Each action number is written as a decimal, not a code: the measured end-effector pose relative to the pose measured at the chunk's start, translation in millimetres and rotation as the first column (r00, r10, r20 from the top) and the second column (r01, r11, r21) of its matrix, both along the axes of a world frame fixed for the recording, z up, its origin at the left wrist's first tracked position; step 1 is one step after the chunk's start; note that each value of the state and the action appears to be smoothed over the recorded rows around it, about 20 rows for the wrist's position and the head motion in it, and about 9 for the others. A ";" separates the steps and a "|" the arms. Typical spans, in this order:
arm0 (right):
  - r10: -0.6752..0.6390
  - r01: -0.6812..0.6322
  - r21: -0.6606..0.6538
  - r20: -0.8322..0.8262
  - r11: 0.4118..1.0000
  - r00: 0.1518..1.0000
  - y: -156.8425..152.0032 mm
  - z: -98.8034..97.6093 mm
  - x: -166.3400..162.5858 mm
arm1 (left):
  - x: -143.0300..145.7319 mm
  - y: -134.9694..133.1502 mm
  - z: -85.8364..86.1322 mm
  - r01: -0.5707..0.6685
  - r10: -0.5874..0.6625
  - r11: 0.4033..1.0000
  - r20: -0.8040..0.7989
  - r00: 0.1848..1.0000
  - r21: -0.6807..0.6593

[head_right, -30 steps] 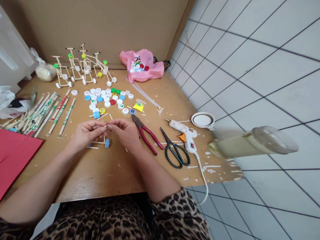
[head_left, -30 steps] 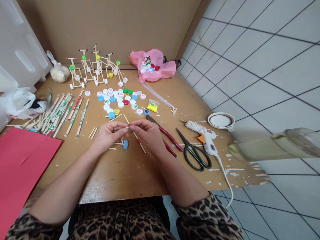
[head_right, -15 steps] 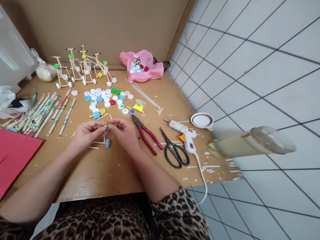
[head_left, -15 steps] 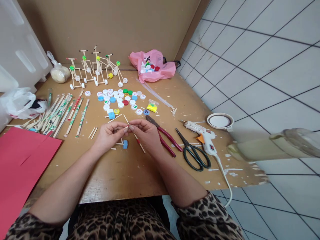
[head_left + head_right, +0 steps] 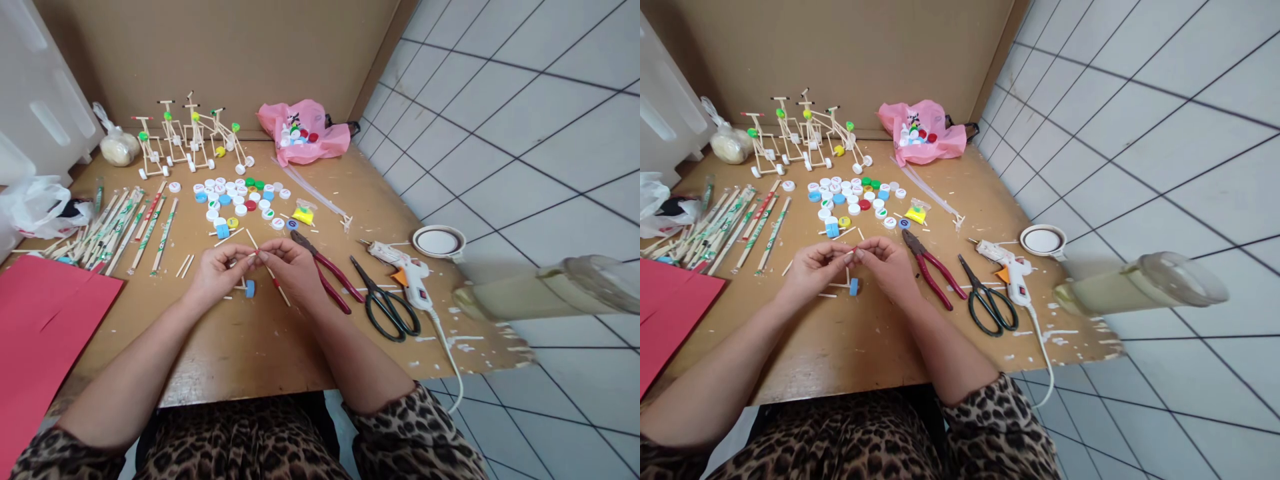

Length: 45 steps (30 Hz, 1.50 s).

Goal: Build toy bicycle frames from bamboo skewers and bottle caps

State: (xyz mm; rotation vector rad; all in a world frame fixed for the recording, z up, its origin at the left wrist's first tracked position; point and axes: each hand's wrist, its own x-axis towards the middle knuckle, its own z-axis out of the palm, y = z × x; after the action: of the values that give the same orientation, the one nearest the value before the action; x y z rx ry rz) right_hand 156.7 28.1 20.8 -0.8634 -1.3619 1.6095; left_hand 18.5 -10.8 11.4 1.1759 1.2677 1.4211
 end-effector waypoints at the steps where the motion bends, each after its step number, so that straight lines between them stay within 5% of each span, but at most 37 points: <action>1: -0.002 0.002 0.002 0.004 1.000 1.000 -0.1 0.2 -0.2 | -0.1 -0.1 -0.8 -0.005 0.005 1.000 -0.016 1.000 0.010; 6: 0.002 -0.002 0.003 0.020 1.000 1.000 0.0 -1.4 -0.6 | 0.1 0.2 -1.8 -0.003 0.003 1.000 -0.022 1.000 0.010; 13: -0.002 0.001 0.024 0.062 1.000 0.998 -0.1 -2.2 1.0 | 1.1 2.0 7.8 0.053 -0.032 0.992 0.174 0.984 -0.118; 28: -0.012 0.001 0.096 0.115 0.995 0.993 0.4 -4.7 3.4 | -2.5 1.5 11.7 0.083 -0.056 0.971 0.125 0.991 -0.223; 45: 0.063 -0.215 0.412 0.351 0.886 0.934 10.9 3.9 17.1 | -9.9 1.6 8.7 0.222 -0.178 0.933 0.174 0.969 -0.283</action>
State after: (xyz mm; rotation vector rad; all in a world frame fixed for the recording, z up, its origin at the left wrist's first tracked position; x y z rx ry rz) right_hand 173.8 39.1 24.8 -0.7832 -1.9771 1.2049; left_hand 8.6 -9.3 20.1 0.9468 1.1762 1.0981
